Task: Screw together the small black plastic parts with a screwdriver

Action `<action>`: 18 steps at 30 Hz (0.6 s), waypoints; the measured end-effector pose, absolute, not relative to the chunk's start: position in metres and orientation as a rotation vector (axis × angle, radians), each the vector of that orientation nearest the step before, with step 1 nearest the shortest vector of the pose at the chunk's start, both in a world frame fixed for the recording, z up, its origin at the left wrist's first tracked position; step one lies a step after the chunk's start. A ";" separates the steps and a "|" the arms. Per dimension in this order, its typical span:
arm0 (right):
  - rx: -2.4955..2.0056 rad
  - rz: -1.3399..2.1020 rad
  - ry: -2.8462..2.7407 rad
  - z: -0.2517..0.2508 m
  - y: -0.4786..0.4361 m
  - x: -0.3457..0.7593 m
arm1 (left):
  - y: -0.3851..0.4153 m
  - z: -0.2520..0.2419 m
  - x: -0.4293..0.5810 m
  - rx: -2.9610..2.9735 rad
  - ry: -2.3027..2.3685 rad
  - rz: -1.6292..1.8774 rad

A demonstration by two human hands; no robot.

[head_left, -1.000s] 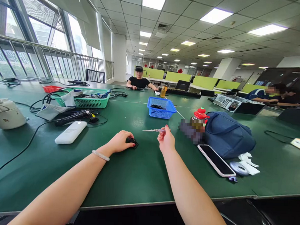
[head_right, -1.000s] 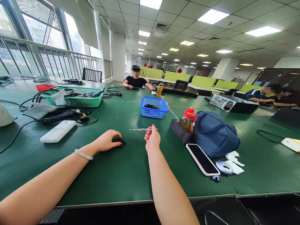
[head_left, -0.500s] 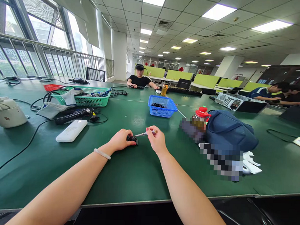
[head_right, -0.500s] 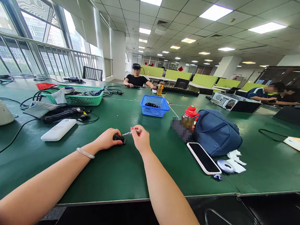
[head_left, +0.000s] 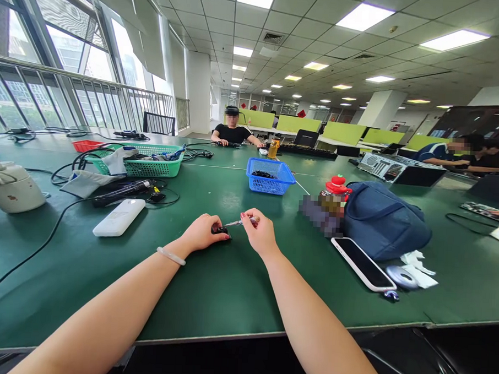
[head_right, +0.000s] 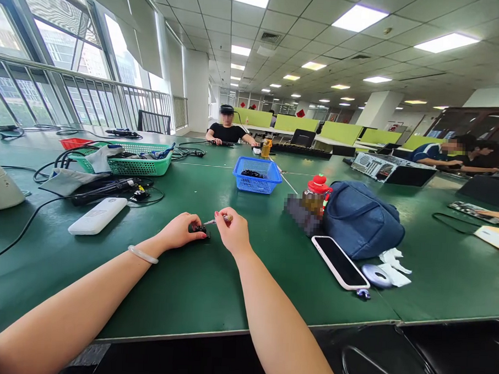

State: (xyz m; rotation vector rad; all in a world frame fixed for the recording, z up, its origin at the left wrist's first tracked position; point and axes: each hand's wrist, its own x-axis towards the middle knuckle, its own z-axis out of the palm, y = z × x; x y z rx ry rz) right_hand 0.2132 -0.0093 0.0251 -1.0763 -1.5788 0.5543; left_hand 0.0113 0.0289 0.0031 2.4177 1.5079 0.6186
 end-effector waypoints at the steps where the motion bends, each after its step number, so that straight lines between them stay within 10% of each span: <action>1: -1.074 0.541 -1.581 0.025 -0.009 0.213 | 0.029 0.003 0.011 2.422 1.504 0.622; 18: -1.063 0.629 -1.588 0.027 -0.010 0.210 | 0.033 0.001 0.009 2.474 1.417 0.589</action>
